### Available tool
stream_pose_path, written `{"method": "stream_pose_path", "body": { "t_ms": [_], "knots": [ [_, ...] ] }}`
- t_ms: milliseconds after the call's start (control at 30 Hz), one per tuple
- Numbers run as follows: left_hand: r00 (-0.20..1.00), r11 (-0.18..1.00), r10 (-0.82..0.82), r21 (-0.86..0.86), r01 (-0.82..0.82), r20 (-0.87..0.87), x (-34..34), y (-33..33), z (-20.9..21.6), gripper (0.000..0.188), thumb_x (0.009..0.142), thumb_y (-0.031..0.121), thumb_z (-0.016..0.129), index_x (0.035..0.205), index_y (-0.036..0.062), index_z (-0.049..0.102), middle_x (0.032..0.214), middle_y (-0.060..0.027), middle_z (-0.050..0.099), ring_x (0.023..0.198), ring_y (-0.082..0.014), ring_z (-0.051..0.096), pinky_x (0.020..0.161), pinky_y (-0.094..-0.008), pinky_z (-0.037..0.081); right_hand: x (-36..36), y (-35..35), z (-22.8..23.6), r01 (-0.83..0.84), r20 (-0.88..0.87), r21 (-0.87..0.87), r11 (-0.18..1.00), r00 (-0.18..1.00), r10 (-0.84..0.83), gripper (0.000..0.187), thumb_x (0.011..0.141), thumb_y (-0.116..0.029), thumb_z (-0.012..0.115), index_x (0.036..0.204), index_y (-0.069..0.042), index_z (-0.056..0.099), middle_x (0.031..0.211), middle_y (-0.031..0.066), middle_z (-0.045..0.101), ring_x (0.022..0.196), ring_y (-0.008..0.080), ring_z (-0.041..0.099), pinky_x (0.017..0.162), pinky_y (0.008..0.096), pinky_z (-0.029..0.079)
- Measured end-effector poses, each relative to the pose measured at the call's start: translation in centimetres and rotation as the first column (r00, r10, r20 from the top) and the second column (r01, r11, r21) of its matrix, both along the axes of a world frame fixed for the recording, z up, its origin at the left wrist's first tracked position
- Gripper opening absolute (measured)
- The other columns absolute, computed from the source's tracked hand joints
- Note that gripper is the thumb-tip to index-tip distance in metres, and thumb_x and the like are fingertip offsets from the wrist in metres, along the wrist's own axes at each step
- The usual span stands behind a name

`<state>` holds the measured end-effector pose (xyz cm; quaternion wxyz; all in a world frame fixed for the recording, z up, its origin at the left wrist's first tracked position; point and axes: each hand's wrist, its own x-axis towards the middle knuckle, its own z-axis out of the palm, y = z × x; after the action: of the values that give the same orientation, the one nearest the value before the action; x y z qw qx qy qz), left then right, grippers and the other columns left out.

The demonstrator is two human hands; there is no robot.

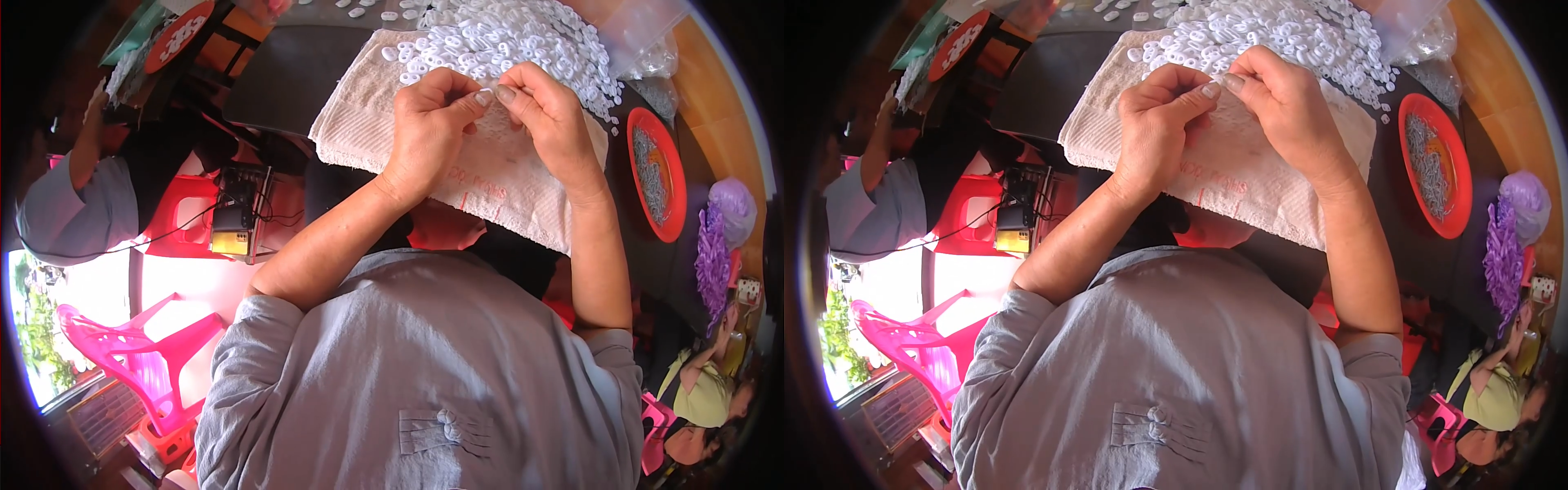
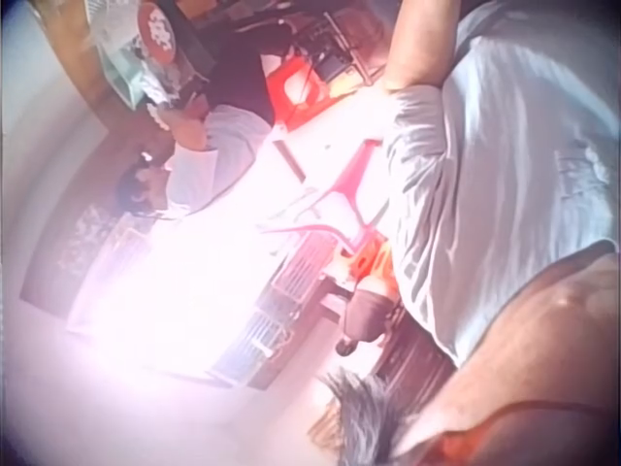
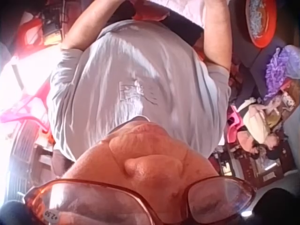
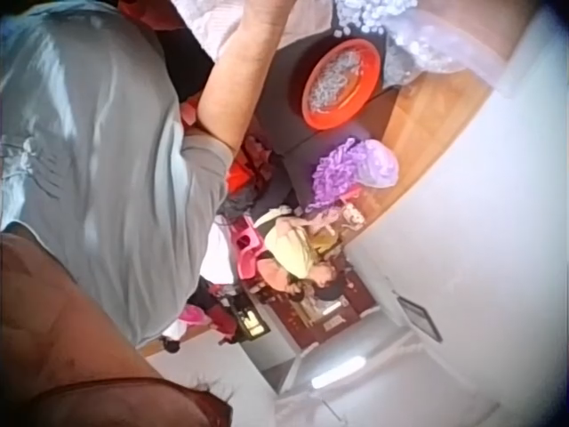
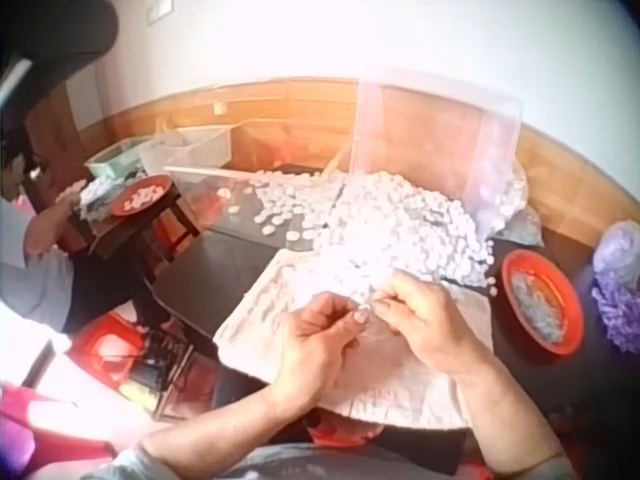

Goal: Manually assembling small white plastic rings or clips for manufacturing purposes.

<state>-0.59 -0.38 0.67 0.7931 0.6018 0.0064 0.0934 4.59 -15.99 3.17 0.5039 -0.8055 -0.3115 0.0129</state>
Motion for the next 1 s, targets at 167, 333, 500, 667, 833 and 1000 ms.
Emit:
{"method": "stream_pose_path", "body": {
  "t_ms": [167, 333, 500, 667, 833, 1000],
  "knots": [
    [0.999, 0.998, 0.033, 0.048, -0.033, 0.009, 0.0, 0.0, -0.2, 0.01, 0.085, 0.009, 0.067, 0.087, -0.0004, 0.064, 0.068, 0.0007, 0.059, 0.056, -0.0038, 0.049, 0.049, -0.0184, 0.037, 0.1, 0.0, -0.1, -0.027, 0.06, -0.024, 0.999, 0.998, 0.028, 0.012, 0.094, -0.013, 0.054, 0.088, -0.003, 0.054, 0.071, -0.0045, 0.046, 0.063, 0.0038, 0.04, 0.056, 0.0194, 0.034],
    [0.999, 0.998, 0.029, 0.047, -0.03, 0.014, -0.1, -0.1, -0.1, 0.01, 0.085, 0.009, 0.068, 0.088, -0.0005, 0.064, 0.068, 0.0006, 0.059, 0.056, -0.0039, 0.049, 0.048, -0.0182, 0.037, 0.0, -0.3, 0.2, -0.037, -0.027, -0.047, 0.998, 0.999, 0.036, 0.011, 0.094, -0.012, 0.052, 0.086, -0.003, 0.053, 0.07, -0.0045, 0.044, 0.063, 0.0041, 0.04, 0.056, 0.02, 0.034],
    [1.0, 0.998, 0.018, 0.053, -0.018, 0.005, -0.1, 0.0, 0.1, 0.01, 0.085, 0.009, 0.067, 0.088, -0.0005, 0.064, 0.069, 0.0005, 0.059, 0.056, -0.004, 0.049, 0.048, -0.0181, 0.037, -0.1, -0.4, 0.2, -0.002, -0.04, -0.042, 0.999, 0.999, 0.0, 0.01, 0.092, -0.01, 0.052, 0.085, -0.003, 0.053, 0.07, -0.004, 0.046, 0.062, 0.0044, 0.042, 0.056, 0.0205, 0.036],
    [1.0, 0.996, -0.011, 0.094, 0.009, 0.016, 0.1, 0.1, -0.3, 0.01, 0.086, 0.008, 0.067, 0.089, -0.0006, 0.064, 0.069, 0.0008, 0.059, 0.057, -0.0043, 0.05, 0.05, -0.0183, 0.038, -0.3, -0.3, 0.2, -0.009, 0.038, -0.02, 1.0, 0.999, 0.009, 0.008, 0.091, -0.008, 0.052, 0.085, -0.003, 0.053, 0.07, -0.0038, 0.047, 0.062, 0.0045, 0.043, 0.055, 0.0206, 0.036],
    [0.999, 0.994, 0.025, 0.105, -0.029, 0.037, 0.2, -0.3, -0.8, 0.007, 0.086, 0.006, 0.065, 0.086, -0.0005, 0.063, 0.07, 0.0007, 0.058, 0.059, -0.0047, 0.049, 0.052, -0.0187, 0.039, -0.6, 0.2, 0.0, 0.033, -0.098, 0.048, 0.998, 0.995, -0.028, 0.008, 0.089, -0.007, 0.052, 0.084, -0.001, 0.054, 0.067, -0.0017, 0.049, 0.06, 0.0057, 0.044, 0.054, 0.0223, 0.037],
    [0.998, 0.995, 0.047, 0.086, -0.05, 0.045, 0.1, -0.3, -0.8, 0.007, 0.087, 0.005, 0.065, 0.085, -0.0006, 0.062, 0.07, 0.0009, 0.057, 0.06, -0.0051, 0.049, 0.053, -0.0193, 0.04, -1.3, 1.1, -0.3, 0.068, -0.223, 0.129, 0.989, 0.974, -0.038, 0.008, 0.087, -0.007, 0.052, 0.084, 0.0, 0.056, 0.067, -0.0024, 0.051, 0.059, 0.0052, 0.044, 0.052, 0.023, 0.036]
  ]
}}
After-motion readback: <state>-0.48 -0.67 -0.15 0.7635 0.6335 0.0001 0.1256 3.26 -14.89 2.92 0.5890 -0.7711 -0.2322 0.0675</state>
